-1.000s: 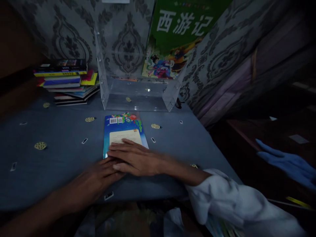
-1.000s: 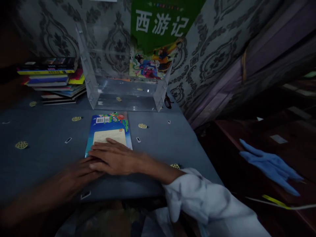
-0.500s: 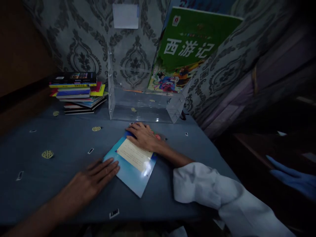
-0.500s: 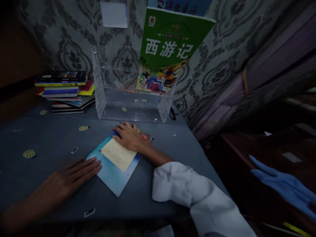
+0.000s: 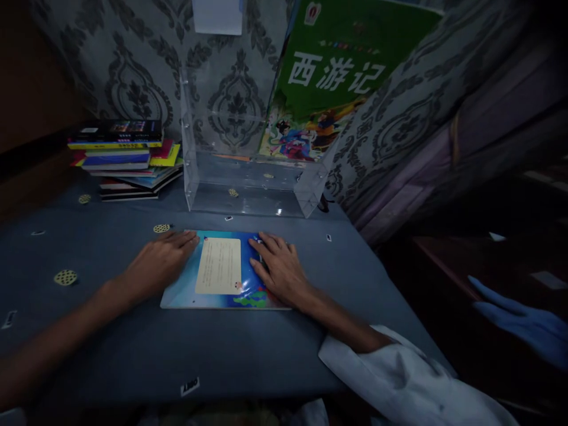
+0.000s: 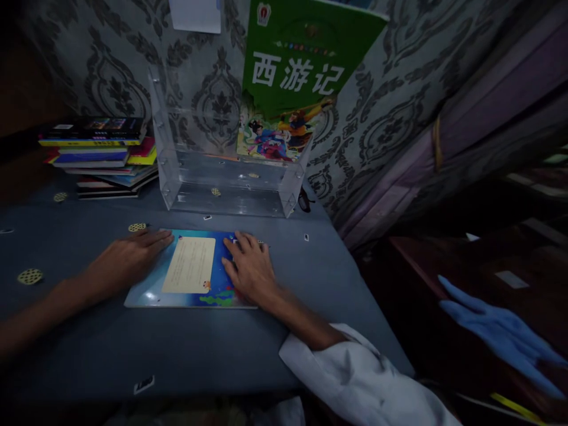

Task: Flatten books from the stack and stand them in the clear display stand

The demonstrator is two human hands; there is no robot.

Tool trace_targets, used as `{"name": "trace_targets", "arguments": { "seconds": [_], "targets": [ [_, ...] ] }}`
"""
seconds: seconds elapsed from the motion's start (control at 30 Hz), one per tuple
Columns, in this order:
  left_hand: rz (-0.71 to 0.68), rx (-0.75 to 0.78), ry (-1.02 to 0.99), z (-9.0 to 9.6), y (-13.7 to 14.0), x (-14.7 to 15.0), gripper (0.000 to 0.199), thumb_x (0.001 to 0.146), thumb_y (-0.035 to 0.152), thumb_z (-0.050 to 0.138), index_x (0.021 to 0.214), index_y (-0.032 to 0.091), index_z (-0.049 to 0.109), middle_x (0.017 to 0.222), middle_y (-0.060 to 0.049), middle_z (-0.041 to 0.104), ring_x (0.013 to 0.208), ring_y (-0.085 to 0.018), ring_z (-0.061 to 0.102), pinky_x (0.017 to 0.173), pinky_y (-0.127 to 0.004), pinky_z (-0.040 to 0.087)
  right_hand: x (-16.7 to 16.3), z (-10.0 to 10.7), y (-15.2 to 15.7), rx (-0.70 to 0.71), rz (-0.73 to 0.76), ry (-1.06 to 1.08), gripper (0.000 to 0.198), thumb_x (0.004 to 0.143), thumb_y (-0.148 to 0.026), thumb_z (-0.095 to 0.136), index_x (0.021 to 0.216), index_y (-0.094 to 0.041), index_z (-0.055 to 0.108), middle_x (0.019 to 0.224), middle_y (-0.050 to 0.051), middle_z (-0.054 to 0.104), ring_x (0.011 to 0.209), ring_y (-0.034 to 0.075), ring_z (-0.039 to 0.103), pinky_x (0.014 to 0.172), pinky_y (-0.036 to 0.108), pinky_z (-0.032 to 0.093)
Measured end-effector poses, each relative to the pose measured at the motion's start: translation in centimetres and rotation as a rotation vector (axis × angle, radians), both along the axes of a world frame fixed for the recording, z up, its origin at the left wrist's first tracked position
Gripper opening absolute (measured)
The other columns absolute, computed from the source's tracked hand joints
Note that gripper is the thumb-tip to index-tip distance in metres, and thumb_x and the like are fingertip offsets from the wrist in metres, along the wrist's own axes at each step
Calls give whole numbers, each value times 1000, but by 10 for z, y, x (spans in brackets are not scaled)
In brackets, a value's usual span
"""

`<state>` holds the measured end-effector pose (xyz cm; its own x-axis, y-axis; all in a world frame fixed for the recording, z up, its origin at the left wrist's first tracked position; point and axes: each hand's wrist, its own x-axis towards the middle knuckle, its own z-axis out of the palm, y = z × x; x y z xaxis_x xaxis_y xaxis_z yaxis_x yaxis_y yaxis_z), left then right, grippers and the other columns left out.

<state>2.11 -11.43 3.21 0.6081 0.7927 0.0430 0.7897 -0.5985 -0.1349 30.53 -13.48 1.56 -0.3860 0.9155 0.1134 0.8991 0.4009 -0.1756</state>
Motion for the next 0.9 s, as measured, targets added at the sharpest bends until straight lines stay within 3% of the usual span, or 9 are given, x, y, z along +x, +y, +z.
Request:
{"name": "trace_targets", "arguments": {
  "seconds": [0.3,0.47,0.67,0.77,0.9],
  "targets": [
    [33,1,-51,-3,3,25,44,97,14,38,136,6,55,145,-20,55,134,-30,55,107,-44,50,5,-22,4,94,72,169,49,102,-36,42,142,-11,55,150,21,48,139,34,41,116,56,37],
    [-106,-74,-134,-6,20,65,48,93,9,40,140,7,51,148,-18,53,136,-27,52,109,-42,48,5,-26,5,103,59,232,51,102,-37,42,143,-10,53,150,20,49,140,33,43,117,56,38],
    [-293,-108,-240,-16,31,110,40,97,15,42,134,7,56,145,-18,56,138,-25,51,115,-39,42,7,-34,8,67,50,263,63,99,-37,43,153,-6,35,156,21,42,148,31,35,122,55,31],
    [-303,-109,-250,-19,31,107,43,101,20,39,139,8,53,148,-16,53,141,-23,47,118,-38,39,7,-34,8,40,37,237,64,100,-38,43,155,-6,33,158,21,38,150,31,31,122,55,30],
    [-223,-72,-293,-25,28,75,48,106,33,32,145,14,51,153,-11,48,143,-22,44,118,-40,39,6,-25,4,-2,3,191,63,102,-42,41,153,-4,37,158,22,38,151,30,28,123,53,28]
  ]
}}
